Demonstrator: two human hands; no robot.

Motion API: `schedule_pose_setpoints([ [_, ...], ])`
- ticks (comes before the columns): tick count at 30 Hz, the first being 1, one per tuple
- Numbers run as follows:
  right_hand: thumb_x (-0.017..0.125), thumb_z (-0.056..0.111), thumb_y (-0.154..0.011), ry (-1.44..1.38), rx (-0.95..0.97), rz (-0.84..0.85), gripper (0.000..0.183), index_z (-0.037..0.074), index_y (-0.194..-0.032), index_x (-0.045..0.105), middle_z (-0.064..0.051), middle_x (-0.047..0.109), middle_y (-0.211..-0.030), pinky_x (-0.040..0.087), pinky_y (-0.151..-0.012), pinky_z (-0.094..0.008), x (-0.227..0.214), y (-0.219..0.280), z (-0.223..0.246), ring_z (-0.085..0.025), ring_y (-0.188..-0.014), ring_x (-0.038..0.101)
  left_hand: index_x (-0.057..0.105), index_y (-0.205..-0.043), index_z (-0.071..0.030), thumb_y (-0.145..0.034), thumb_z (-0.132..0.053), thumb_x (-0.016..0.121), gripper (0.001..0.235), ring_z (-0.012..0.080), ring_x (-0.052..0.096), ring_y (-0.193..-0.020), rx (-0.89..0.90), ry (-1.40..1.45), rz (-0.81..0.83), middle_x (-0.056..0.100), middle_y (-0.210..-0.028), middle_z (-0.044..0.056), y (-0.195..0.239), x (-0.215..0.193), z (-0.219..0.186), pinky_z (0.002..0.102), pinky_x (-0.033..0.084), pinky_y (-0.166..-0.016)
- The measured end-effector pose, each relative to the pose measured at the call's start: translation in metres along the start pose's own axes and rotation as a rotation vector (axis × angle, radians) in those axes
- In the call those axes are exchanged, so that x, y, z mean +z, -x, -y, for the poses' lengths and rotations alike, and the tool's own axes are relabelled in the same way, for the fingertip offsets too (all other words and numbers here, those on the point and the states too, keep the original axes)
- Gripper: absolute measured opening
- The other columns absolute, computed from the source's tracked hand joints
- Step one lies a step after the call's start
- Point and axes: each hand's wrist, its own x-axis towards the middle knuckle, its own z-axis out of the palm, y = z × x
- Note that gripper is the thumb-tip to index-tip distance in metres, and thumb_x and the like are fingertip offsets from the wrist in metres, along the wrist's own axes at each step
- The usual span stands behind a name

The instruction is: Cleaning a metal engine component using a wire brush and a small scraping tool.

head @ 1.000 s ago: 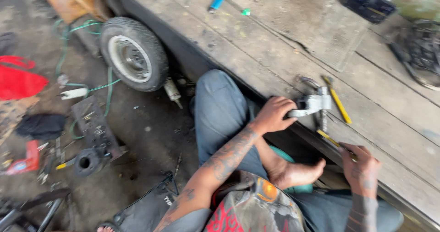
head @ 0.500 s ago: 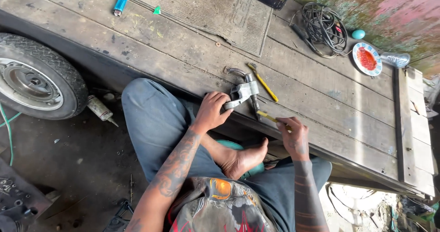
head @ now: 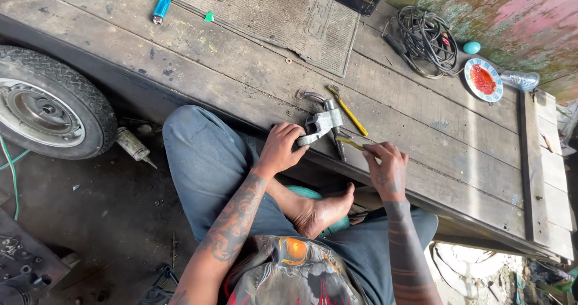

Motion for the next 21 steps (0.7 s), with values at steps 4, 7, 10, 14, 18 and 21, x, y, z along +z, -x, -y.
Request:
schedule_pose_setpoints([
  [4,0.074,0.020,-0.099,0.048,-0.011,-0.036,0.008,0.018,-0.106,0.078,-0.001,0.066,-0.091,0.039,-0.096,-0.040,0.003,-0.008,-0.007,-0.023,-0.092,0.067,0.067,-0.103,-0.010,-0.081,-0.023,0.080,0.029,0.0280,0.063,-0.109,0.010,-0.005,-0.017,0.068,-0.103,0.006,0.001,0.005,0.003,0.044,0.050,-0.094],
  [7,0.076,0.020,-0.096,0.015,-0.023,-0.018,0.009,0.020,-0.105,0.078,0.000,0.066,-0.091,0.039,-0.097,-0.041,0.002,-0.018,-0.005,-0.023,-0.093,0.067,0.067,-0.102,-0.010,-0.081,-0.023,0.080,0.028,0.0278,0.064,-0.108,0.009,-0.011,-0.028,0.068,-0.102,0.006,0.000,0.003,0.003,0.042,0.050,-0.092],
  [10,0.077,0.021,-0.093,0.046,-0.065,0.021,0.011,0.021,-0.104,0.079,0.001,0.064,-0.087,0.039,-0.096,-0.040,0.004,-0.018,-0.005,-0.024,-0.091,0.066,0.067,-0.102,-0.010,-0.081,-0.022,0.079,0.027,0.0281,0.064,-0.106,0.000,0.005,-0.024,0.069,-0.101,0.007,0.002,0.004,0.003,0.042,0.050,-0.091],
  [14,0.076,0.019,-0.096,-0.043,-0.008,0.015,0.009,0.021,-0.105,0.078,-0.001,0.065,-0.089,0.037,-0.097,-0.037,0.006,-0.026,-0.016,-0.024,-0.094,0.067,0.067,-0.102,-0.012,-0.080,-0.025,0.080,0.029,0.0268,0.064,-0.107,0.018,-0.026,-0.052,0.069,-0.102,0.005,0.001,0.008,0.007,0.042,0.051,-0.091],
  [18,0.075,0.020,-0.098,-0.061,0.013,0.033,0.010,0.022,-0.107,0.078,-0.001,0.065,-0.090,0.036,-0.097,-0.036,0.006,-0.025,-0.028,-0.022,-0.095,0.066,0.067,-0.099,-0.010,-0.077,-0.021,0.082,0.029,0.0292,0.065,-0.105,0.029,-0.008,-0.069,0.069,-0.100,0.006,0.000,0.005,0.003,0.042,0.051,-0.088],
  [21,0.075,0.020,-0.099,-0.143,0.008,0.054,0.008,0.023,-0.105,0.079,-0.001,0.067,-0.088,0.038,-0.093,-0.037,0.002,-0.025,-0.015,-0.023,-0.095,0.069,0.067,-0.099,-0.011,-0.078,-0.023,0.082,0.028,0.0266,0.065,-0.105,0.017,-0.024,-0.065,0.069,-0.101,0.004,0.002,0.007,0.004,0.041,0.051,-0.089],
])
